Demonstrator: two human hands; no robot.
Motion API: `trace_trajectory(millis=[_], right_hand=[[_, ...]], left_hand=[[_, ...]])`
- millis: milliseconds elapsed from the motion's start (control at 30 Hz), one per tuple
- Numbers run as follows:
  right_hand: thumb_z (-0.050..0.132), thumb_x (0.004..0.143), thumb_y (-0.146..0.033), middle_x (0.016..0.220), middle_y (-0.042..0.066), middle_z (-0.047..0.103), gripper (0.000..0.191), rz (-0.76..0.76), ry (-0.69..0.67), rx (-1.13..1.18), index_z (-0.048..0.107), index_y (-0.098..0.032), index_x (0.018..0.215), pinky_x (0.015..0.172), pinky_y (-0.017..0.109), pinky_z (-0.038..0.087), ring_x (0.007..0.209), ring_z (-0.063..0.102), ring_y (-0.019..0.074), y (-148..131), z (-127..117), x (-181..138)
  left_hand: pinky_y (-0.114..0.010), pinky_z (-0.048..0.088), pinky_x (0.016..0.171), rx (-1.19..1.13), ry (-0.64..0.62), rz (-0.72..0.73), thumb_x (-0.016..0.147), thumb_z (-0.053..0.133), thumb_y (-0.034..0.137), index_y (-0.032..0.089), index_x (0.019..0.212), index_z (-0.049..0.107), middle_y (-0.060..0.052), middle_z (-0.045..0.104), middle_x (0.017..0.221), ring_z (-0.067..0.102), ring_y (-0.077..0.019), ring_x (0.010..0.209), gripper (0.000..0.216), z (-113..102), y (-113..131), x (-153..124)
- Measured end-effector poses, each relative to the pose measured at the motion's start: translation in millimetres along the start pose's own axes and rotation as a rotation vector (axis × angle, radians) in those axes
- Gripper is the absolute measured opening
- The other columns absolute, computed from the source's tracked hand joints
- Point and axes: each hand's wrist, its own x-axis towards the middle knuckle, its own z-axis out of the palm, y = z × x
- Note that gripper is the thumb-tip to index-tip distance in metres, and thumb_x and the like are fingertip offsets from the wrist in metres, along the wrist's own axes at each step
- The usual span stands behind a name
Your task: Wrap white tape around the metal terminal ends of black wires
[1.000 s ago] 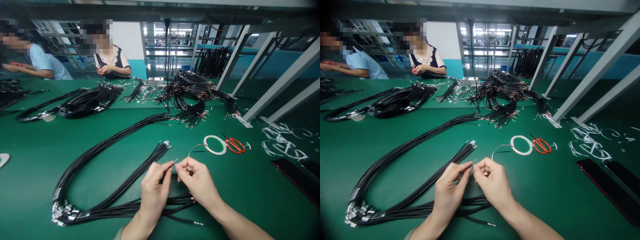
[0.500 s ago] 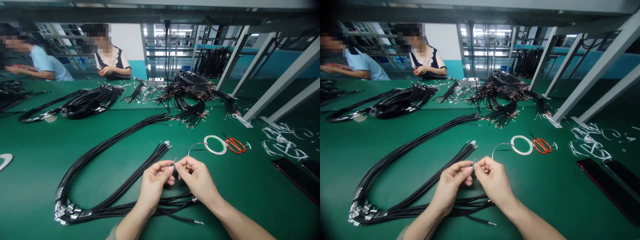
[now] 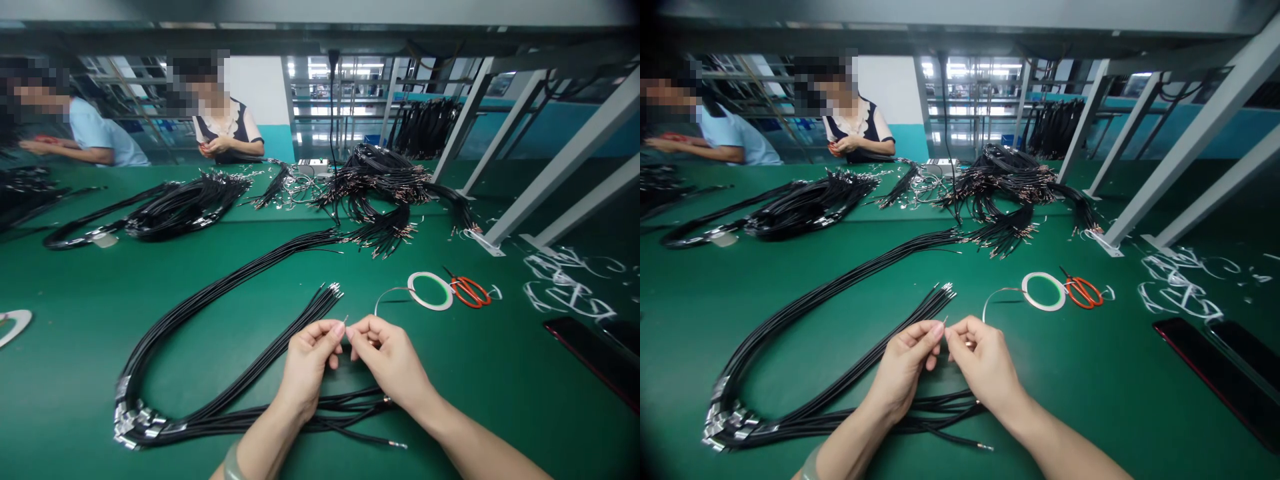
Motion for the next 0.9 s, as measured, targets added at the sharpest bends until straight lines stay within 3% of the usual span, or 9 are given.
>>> trace_trajectory(millis=[167, 300, 600, 767, 900], right_hand=[[0.055, 0.087, -0.038, 0.058, 0.0, 0.062, 0.027, 0.093, -0.041, 0.066, 0.063, -0.014, 0.076, 0.043, 0.02, 0.03, 0.045, 0.043, 0.0078, 7.6, 1.4, 1.9], [0.057, 0.084, -0.041, 0.061, 0.001, 0.064, 0.029, 0.163, -0.015, 0.114, 0.065, -0.014, 0.091, 0.038, 0.019, 0.029, 0.041, 0.041, 0.007, 10.8, 2.2, 3.7], [0.053, 0.087, -0.036, 0.059, -0.001, 0.063, 0.028, 0.079, -0.02, -0.005, 0.058, -0.017, 0.107, 0.042, 0.02, 0.036, 0.044, 0.047, 0.0102, 7.6, 0.1, 0.8], [0.051, 0.089, -0.036, 0.06, -0.002, 0.06, 0.023, 0.03, -0.016, -0.016, 0.061, -0.017, 0.079, 0.046, 0.02, 0.035, 0.05, 0.049, 0.0104, 2.6, -0.7, 0.7], [0.053, 0.088, -0.032, 0.067, 0.0, 0.063, 0.021, 0.0, 0.014, -0.011, 0.062, -0.017, 0.076, 0.056, 0.021, 0.04, 0.061, 0.055, 0.0123, -0.2, -1.7, 0.9]], left_hand=[[-0.014, 0.028, 0.043, -0.038, 0.027, -0.005, 0.074, 0.071, 0.033, 0.011, 0.076, 0.065, 0.005, 0.051, 0.051, 0.037, -0.0021, 0.042, 0.023, -0.2, -1.5, -0.8], [-0.015, 0.03, 0.046, -0.054, 0.007, 0.001, 0.075, 0.07, 0.033, 0.012, 0.079, 0.065, 0.004, 0.053, 0.055, 0.04, -0.0029, 0.044, 0.022, 0.2, -1.8, -0.4], [-0.015, 0.033, 0.048, -0.049, 0.025, 0.016, 0.073, 0.071, 0.033, 0.013, 0.081, 0.067, 0.005, 0.052, 0.056, 0.041, -0.0037, 0.046, 0.022, -0.3, -4.7, 0.6], [-0.014, 0.035, 0.049, -0.118, 0.0, 0.015, 0.076, 0.069, 0.03, 0.013, 0.081, 0.067, 0.005, 0.053, 0.058, 0.042, -0.0033, 0.048, 0.019, -1.5, -1.0, 0.6], [-0.016, 0.043, 0.056, -0.164, -0.042, 0.007, 0.073, 0.072, 0.025, 0.012, 0.086, 0.067, 0.001, 0.061, 0.068, 0.051, -0.0061, 0.057, 0.019, -4.1, 3.5, 0.3]])
